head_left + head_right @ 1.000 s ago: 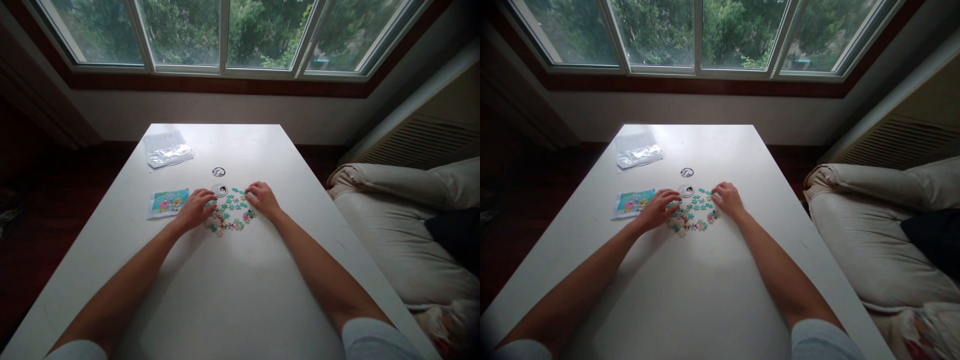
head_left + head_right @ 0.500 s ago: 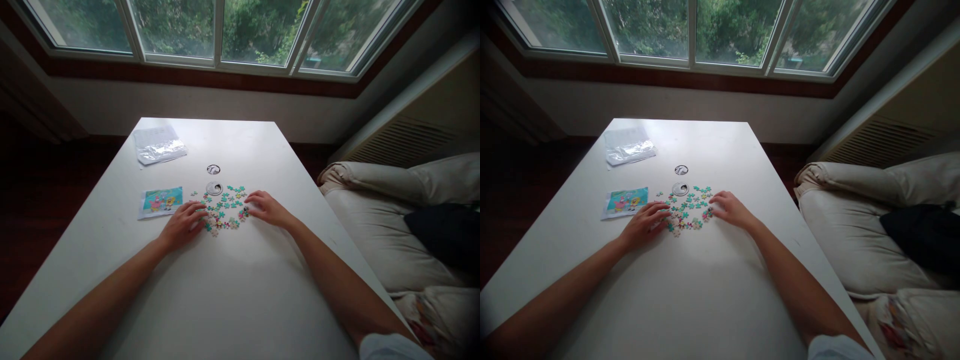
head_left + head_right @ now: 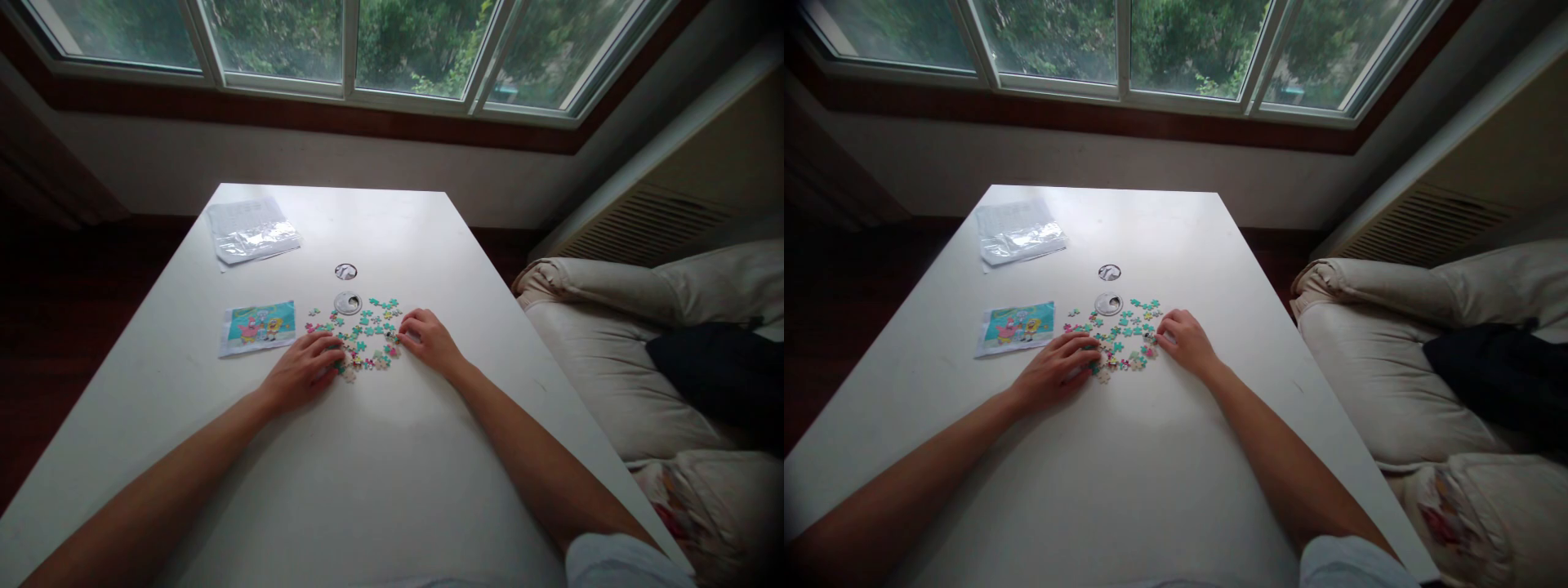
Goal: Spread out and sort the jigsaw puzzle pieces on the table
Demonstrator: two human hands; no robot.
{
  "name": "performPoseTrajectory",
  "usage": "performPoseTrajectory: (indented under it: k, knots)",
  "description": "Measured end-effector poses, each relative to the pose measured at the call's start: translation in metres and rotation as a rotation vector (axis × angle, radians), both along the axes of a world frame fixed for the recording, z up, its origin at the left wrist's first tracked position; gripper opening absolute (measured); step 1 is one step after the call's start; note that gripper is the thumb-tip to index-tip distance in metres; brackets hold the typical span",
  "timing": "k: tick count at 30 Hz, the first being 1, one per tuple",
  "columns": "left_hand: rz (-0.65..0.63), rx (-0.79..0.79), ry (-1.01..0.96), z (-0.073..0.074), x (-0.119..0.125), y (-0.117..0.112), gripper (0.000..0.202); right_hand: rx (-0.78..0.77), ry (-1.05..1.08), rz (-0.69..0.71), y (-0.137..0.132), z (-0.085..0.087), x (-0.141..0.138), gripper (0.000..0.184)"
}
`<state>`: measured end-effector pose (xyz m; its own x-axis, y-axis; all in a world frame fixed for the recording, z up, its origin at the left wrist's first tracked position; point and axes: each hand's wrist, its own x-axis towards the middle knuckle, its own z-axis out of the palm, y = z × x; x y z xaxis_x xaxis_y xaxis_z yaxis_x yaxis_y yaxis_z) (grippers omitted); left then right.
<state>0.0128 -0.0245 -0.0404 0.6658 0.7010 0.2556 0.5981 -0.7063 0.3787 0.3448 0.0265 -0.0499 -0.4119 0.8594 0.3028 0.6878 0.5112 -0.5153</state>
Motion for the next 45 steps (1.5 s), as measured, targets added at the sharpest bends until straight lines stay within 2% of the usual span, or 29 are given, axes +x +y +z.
performPoseTrajectory:
  k: [7, 12, 19, 22, 26, 33, 36, 41, 45]
  knots:
    - [-0.019, 0.038, -0.006, -0.003, 0.0, 0.001, 0.031, 0.028, -0.054, 0.124, -0.004, 0.004, 0.012, 0.015]
    - [-0.03, 0.056, -0.04, -0.004, 0.0, 0.002, 0.037, 0.055, -0.044, 0.124, -0.005, 0.003, 0.012, 0.008]
    - [-0.036, 0.054, -0.067, -0.003, 0.0, 0.002, 0.04, 0.032, 0.077, 0.106, -0.001, -0.002, 0.018, 0.006]
    - [-0.037, 0.058, -0.063, -0.003, 0.0, 0.002, 0.039, 0.035, 0.051, 0.092, 0.0, -0.001, 0.021, 0.005]
    - [-0.038, 0.054, -0.048, -0.003, 0.0, 0.002, 0.039, 0.04, -0.035, 0.137, -0.002, 0.003, 0.02, 0.012]
    - [-0.036, 0.061, -0.045, -0.003, -0.001, 0.002, 0.038, 0.051, -0.042, 0.216, -0.003, 0.004, 0.021, 0.007]
    - [-0.037, 0.061, -0.043, -0.004, -0.001, 0.003, 0.038, 0.061, 0.007, 0.177, -0.001, 0.002, 0.024, 0.006]
    - [-0.039, 0.054, -0.071, -0.003, 0.0, 0.003, 0.039, 0.117, -0.019, 0.014, 0.002, -0.001, 0.028, 0.005]
    - [-0.034, 0.049, -0.06, -0.003, -0.001, 0.002, 0.04, 0.138, -0.067, 0.045, -0.003, 0.003, 0.021, 0.007]
